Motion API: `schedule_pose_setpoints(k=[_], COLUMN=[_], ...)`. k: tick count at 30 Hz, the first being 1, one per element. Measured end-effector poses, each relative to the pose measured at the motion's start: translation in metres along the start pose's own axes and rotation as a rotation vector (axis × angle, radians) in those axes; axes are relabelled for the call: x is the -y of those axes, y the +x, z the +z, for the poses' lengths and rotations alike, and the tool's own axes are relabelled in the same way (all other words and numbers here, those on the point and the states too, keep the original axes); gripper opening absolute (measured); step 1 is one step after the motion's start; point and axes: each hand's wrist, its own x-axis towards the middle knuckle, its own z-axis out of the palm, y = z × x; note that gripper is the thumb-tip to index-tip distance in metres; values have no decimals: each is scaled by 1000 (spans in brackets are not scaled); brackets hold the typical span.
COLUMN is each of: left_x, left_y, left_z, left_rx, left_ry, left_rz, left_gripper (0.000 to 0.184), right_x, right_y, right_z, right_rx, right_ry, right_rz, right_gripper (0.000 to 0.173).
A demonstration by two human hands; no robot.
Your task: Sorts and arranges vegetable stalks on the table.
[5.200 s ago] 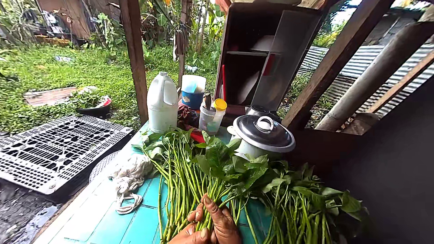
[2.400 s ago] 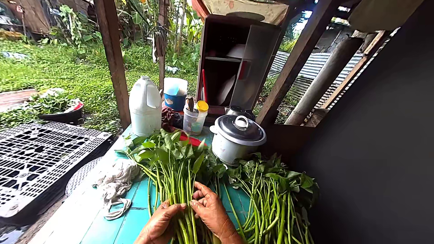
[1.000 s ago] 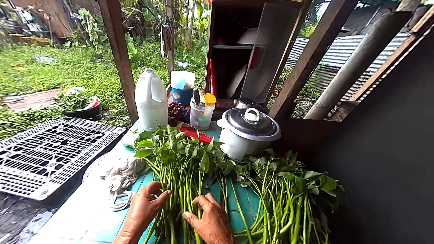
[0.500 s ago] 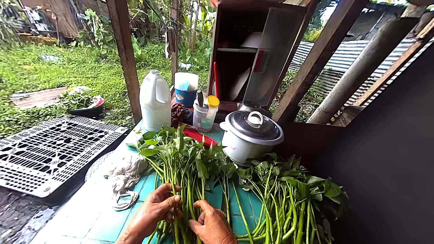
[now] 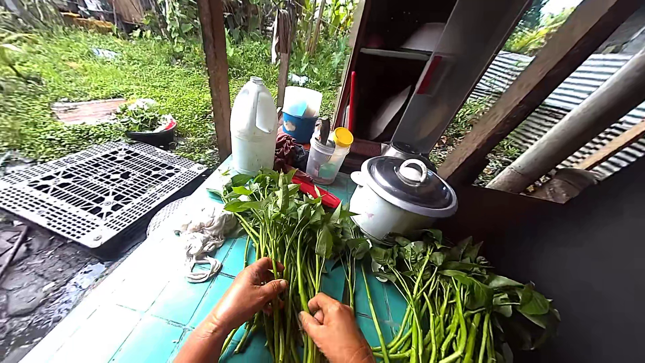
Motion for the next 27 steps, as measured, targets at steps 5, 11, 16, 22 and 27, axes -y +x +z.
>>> schedule_pose_setpoints(k=[5, 11, 16, 22, 27], left_x=[-2, -6, -7, -3, -3], left_y=[-2, -4, 0, -5, -8], left_z=[0, 2, 2, 2, 5], left_rx=[33, 28, -278, -121, -14], left_ry=[-122, -477, -624, -708, -676], left_rz=[30, 85, 199, 192, 202], left_gripper=[28, 20, 26, 36, 38], right_x=[-5, -1, -10, -13, 0], right_y=[-8, -12, -3, -4, -8], right_z=[-4, 3, 2, 12, 22], right_rx=[-107, -11, -191, -159, -24], right_ry=[561, 873, 1032, 874, 526], right_rz=[-151, -294, -568, -726, -525], right_gripper=[9, 9, 12, 18, 24])
